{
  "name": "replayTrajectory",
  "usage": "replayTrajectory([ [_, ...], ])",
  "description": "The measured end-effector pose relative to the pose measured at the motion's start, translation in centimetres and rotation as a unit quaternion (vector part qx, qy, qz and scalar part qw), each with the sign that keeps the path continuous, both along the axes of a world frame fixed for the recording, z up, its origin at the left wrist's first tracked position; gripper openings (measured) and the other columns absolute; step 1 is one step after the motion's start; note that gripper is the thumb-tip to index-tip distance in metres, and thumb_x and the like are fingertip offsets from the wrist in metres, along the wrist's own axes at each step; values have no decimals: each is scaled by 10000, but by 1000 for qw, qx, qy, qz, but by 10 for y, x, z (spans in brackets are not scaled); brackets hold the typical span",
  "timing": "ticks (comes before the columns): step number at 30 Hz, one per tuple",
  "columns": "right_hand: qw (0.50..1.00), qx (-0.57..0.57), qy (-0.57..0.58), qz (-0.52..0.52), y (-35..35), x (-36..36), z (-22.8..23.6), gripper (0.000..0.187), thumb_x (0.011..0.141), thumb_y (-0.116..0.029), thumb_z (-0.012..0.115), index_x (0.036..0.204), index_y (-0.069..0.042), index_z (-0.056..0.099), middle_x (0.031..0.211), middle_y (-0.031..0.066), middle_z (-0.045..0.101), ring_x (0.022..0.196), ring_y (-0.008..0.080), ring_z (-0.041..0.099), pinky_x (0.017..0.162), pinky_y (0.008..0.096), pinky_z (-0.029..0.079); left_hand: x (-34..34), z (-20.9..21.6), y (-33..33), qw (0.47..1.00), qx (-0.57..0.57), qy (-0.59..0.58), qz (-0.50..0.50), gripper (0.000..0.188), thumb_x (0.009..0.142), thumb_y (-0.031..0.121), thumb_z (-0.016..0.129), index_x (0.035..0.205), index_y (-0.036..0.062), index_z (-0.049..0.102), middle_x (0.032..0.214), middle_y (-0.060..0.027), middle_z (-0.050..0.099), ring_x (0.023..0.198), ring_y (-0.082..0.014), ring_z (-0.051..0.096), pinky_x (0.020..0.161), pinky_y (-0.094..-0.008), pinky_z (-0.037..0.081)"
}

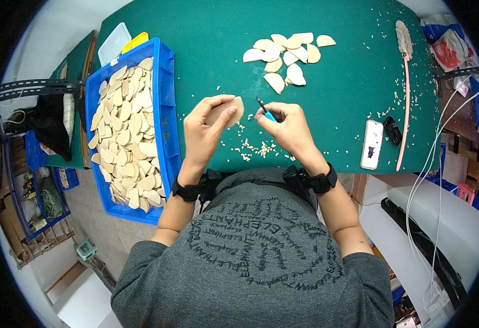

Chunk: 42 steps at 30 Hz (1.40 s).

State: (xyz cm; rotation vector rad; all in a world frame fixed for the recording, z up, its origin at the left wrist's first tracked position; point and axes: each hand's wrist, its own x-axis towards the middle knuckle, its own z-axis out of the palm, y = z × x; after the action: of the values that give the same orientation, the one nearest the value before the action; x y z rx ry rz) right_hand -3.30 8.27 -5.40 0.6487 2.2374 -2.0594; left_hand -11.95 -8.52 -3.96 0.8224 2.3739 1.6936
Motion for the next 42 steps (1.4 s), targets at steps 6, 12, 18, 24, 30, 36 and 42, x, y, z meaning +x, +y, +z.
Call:
replayTrajectory([
  [6, 998, -41, -22, -46, 25, 3, -16, 117, 832, -122, 656, 848, -7, 667, 606, -56, 522, 536, 9, 423, 480, 189, 318, -77, -12, -107, 894, -254, 209, 304, 306, 863, 182, 639, 1147, 70, 618, 1175, -145, 586, 1139, -287, 491, 1009, -413, 350],
  [12, 995, -29, -39, -84, 49, -3, -40, 175, 831, -161, 661, 929, -16, 663, 695, -30, 576, 609, 28, 486, 534, 197, 383, -138, -73, -12, 950, -220, 179, 132, 453, 811, 277, 684, 1213, 99, 572, 1292, -194, 483, 1235, -353, 394, 1040, -452, 313],
  [18, 971, 144, -91, -167, 128, -24, -93, 535, 731, -313, 728, 1158, -17, 601, 943, 132, 622, 742, 198, 595, 672, 343, 497, -157, -155, 129, 951, -300, 34, -74, 602, 775, 352, 717, 1306, 155, 512, 1344, -200, 428, 1247, -385, 380, 1028, -465, 363],
  [24, 920, 338, -136, -146, 223, -78, -126, 641, 693, -247, 692, 1279, -58, 511, 1067, 190, 538, 990, 336, 573, 882, 393, 469, -160, -162, 181, 908, -401, -12, -119, 886, 670, 368, 787, 1431, 189, 371, 1403, -174, 336, 1274, -378, 331, 960, -549, 358],
  [30, 912, 374, -161, -42, 264, -138, -147, 653, 694, -179, 656, 1316, -99, 474, 1117, 239, 505, 1038, 404, 566, 915, 425, 471, -167, -157, 196, 912, -381, -13, -150, 886, 619, 240, 804, 1405, 186, 398, 1318, -140, 372, 1220, -357, 358, 926, -523, 372],
  [36, 913, 364, -159, 95, 203, -153, -141, 630, 698, -114, 636, 1301, -153, 460, 1046, 211, 512, 964, 396, 572, 849, 423, 490, -155, -161, 183, 919, -356, -9, -172, 798, 591, 140, 772, 1330, 164, 471, 1228, -128, 425, 1146, -335, 407, 922, -471, 386],
  [42, 928, 326, -136, 118, 116, -99, -137, 570, 715, -132, 666, 1252, -125, 476, 1051, 221, 487, 909, 424, 592, 785, 464, 523, -117, -164, 100, 947, -286, 17, -144, 696, 656, 83, 746, 1295, 79, 470, 1197, -150, 468, 1110, -352, 460, 947, -443, 403],
])
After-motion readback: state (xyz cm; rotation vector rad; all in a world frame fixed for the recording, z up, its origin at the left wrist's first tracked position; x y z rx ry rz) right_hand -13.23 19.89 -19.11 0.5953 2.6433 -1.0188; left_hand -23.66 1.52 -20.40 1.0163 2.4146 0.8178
